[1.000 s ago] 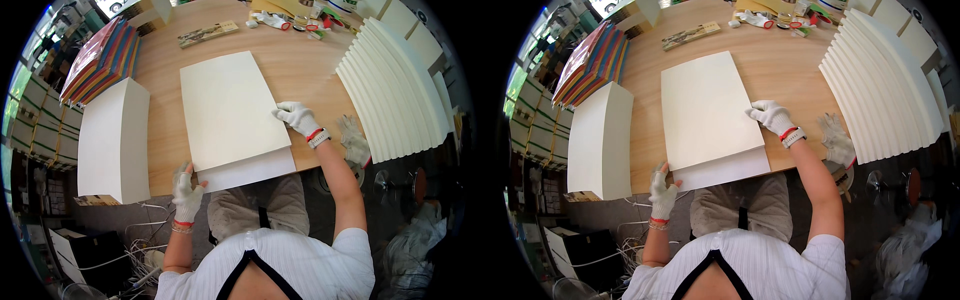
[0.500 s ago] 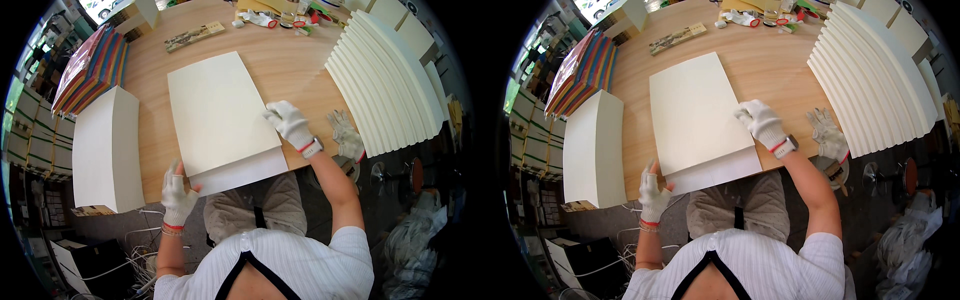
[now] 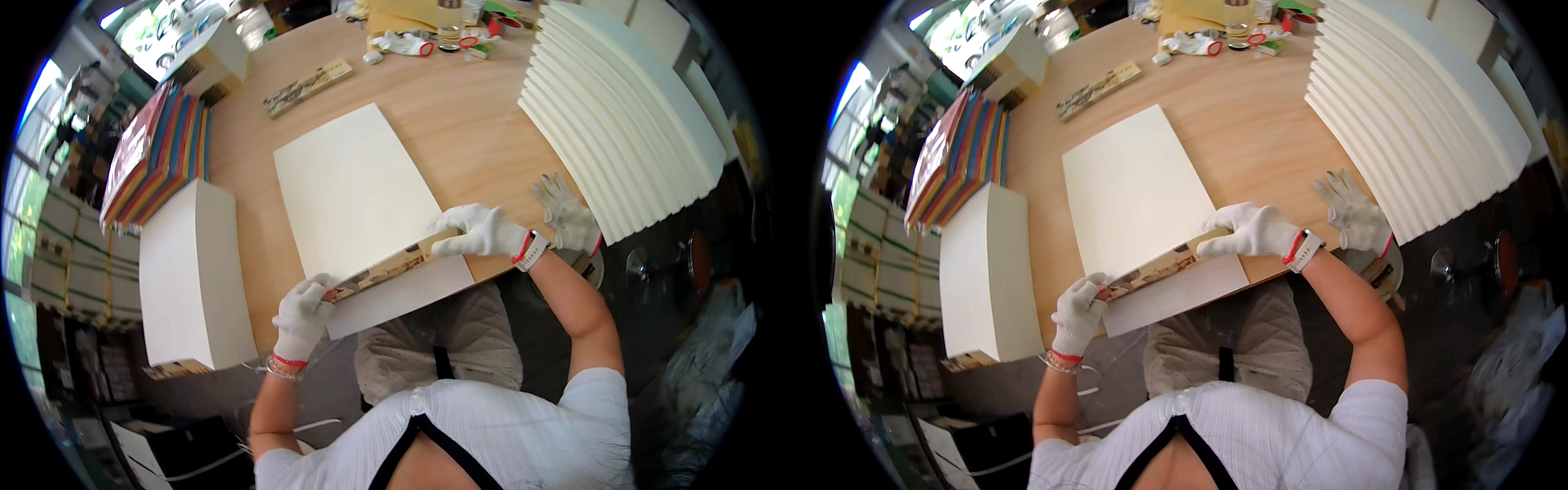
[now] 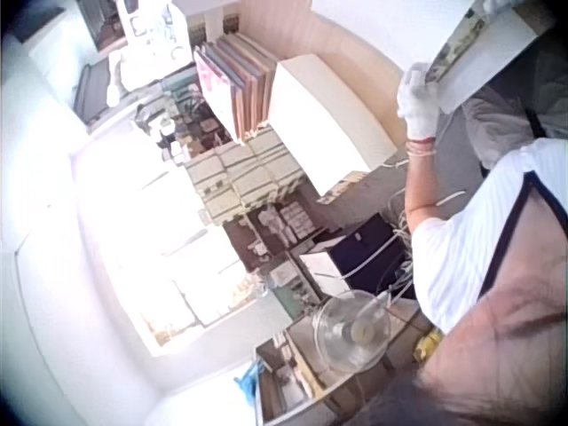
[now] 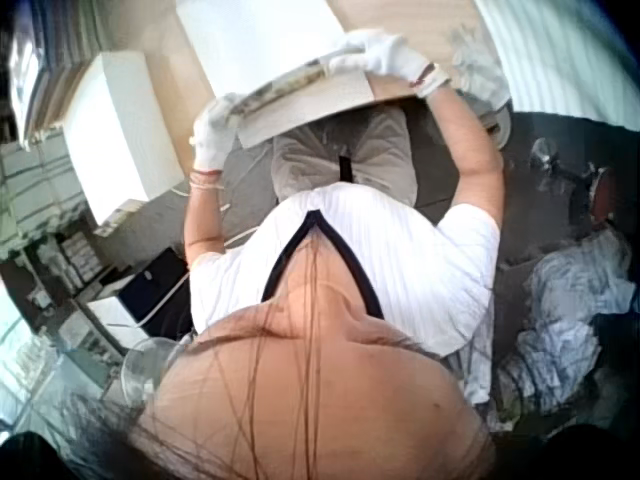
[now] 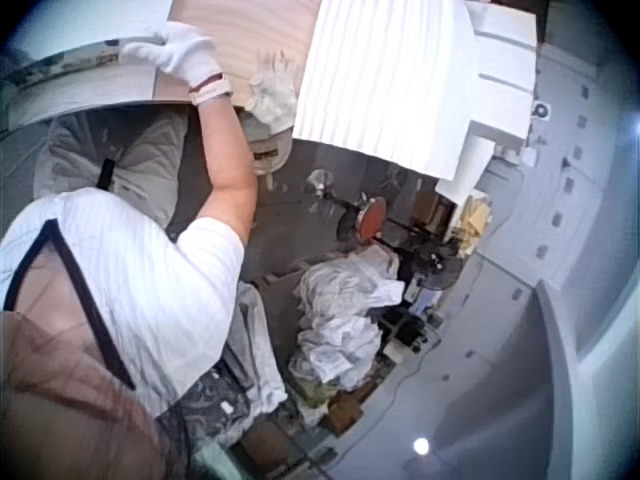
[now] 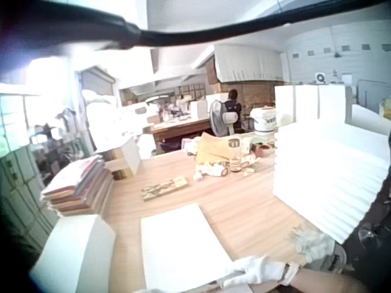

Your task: The person, wearing gloves, folds and assembles white cardboard boxes at a large wooden table, repeatedly picking up a flat sheet from a stack, folding the edges, and placing the assembled box onto another stack.

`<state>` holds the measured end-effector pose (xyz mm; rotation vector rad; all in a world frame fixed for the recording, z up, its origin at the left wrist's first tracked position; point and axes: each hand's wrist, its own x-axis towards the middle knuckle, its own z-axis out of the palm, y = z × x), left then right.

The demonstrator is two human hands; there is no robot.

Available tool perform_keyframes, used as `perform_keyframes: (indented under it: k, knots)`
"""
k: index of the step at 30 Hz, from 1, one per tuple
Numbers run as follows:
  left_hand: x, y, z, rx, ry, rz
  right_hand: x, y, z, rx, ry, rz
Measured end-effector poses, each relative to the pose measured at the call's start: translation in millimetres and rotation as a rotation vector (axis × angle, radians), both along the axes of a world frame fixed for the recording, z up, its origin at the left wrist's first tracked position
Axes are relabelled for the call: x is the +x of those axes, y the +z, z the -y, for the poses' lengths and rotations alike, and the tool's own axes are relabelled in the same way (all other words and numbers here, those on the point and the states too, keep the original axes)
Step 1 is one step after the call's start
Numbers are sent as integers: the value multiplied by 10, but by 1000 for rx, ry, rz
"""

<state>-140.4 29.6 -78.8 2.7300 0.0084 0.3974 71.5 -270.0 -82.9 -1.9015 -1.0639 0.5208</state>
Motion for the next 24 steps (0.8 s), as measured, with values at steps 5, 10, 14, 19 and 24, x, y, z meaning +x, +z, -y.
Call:
perform_keyframes:
  k: [5,10,14,19,24]
  knots:
    - [171,-2,-22,-465,292,-187,-214,-65,-272,-280,-351,171]
    - [310,234,72,-234,416,-425,-188,-32,-291,-306,-393,110]
    - [420,391,-20,89,266,-487,-77,-15,-294,-303,-360,-4]
    - [1164,577,242,793,-652,-311,41,-241,-272,-157,-409,198]
    - [1403,808,549,894,-812,-635,-454,27,-339,84,-327,662]
